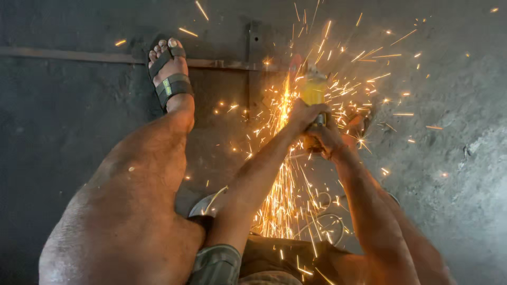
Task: The person uses an angle grinder to cut a long metal bar into multiple short segments. They repeatedly position the bar, cut it, and set the cut pieces aside on the floor.
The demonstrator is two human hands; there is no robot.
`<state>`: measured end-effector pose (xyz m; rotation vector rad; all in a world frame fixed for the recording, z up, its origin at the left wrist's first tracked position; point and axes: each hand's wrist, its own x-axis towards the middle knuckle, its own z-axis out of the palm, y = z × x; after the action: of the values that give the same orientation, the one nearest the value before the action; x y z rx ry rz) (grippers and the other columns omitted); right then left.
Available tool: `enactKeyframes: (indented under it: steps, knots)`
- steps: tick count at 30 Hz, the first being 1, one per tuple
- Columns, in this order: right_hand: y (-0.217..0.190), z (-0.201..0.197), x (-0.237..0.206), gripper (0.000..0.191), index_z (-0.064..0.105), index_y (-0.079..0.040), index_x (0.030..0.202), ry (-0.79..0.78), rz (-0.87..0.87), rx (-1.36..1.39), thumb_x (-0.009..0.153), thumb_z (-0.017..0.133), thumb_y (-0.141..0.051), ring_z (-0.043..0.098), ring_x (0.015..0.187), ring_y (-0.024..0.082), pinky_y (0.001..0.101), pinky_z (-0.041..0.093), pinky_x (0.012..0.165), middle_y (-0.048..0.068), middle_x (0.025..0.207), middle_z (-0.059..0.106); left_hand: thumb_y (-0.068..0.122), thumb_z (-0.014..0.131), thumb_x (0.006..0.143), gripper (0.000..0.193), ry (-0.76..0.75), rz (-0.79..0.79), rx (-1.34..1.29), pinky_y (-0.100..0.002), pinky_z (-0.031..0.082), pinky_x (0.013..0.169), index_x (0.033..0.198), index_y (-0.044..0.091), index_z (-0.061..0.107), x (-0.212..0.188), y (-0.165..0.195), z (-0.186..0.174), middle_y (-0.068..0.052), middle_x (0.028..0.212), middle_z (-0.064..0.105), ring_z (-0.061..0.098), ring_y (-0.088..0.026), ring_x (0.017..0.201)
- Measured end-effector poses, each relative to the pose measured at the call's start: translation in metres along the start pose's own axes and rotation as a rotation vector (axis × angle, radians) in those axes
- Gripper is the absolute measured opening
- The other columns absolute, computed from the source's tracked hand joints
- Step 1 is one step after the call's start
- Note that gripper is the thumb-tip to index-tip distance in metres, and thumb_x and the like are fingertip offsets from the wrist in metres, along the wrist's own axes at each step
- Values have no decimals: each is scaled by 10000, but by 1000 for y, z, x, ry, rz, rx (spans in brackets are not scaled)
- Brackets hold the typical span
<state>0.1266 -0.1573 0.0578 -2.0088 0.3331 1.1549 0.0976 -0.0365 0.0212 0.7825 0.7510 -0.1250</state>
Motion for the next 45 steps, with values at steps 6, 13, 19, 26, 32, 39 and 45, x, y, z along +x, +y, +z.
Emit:
enactKeyframes:
  steps: [6, 13, 19, 26, 32, 39, 45]
  knots:
    - [-16, -3, 7, 616, 462, -138, 1279, -104, -96, 84, 720, 700, -36, 645, 698, 266, 399, 531, 533, 132, 886, 639, 212, 804, 722, 319, 19, 106, 20, -351, 568, 643, 973, 29, 733, 12, 15, 0, -86, 848, 741, 706, -183, 728]
    - [15, -9, 25, 691, 479, -125, 1312, -46, -149, 97, 697, 760, 15, 691, 797, 245, 383, 579, 620, 99, 985, 659, 34, 843, 697, 391, 3, 254, -245, -358, 571, 618, 1041, -13, 662, 8, -3, 8, -95, 876, 690, 689, -221, 745]
    - [34, -19, 15, 702, 462, -171, 1376, -30, 84, 42, 745, 737, -35, 469, 606, 282, 424, 418, 469, 153, 814, 479, 79, 852, 741, 347, -48, 24, -303, -381, 576, 570, 979, -74, 651, -7, -17, 7, -175, 840, 692, 696, -273, 691]
    - [17, -11, 12, 540, 541, -81, 1229, -55, -75, 104, 729, 740, -42, 624, 657, 213, 356, 524, 497, 73, 885, 625, 235, 846, 792, 317, 34, 195, 174, -367, 530, 601, 935, -39, 774, 7, -11, 5, -140, 871, 725, 664, -224, 712]
    - [-3, -11, 13, 536, 509, -84, 1210, -80, -98, -4, 731, 745, -28, 678, 705, 248, 383, 575, 579, 114, 894, 660, 275, 815, 724, 410, -37, 93, -58, -360, 562, 659, 1026, 15, 718, 4, 10, 5, -102, 906, 713, 681, -196, 771]
    - [3, 0, 13, 671, 477, -142, 1328, -2, 1, 46, 720, 731, -12, 649, 752, 253, 406, 537, 585, 99, 941, 630, 140, 839, 639, 483, 37, 294, -125, -366, 581, 671, 1071, 4, 669, 1, 8, 2, -76, 930, 683, 680, -194, 795]
    - [1, -6, 1, 743, 427, -180, 1438, -59, -84, 19, 768, 723, -53, 663, 810, 227, 366, 565, 595, 78, 1028, 626, 307, 832, 711, 491, -223, 14, -339, -377, 547, 684, 1076, 11, 688, 4, -14, 7, -80, 898, 686, 668, -219, 784]
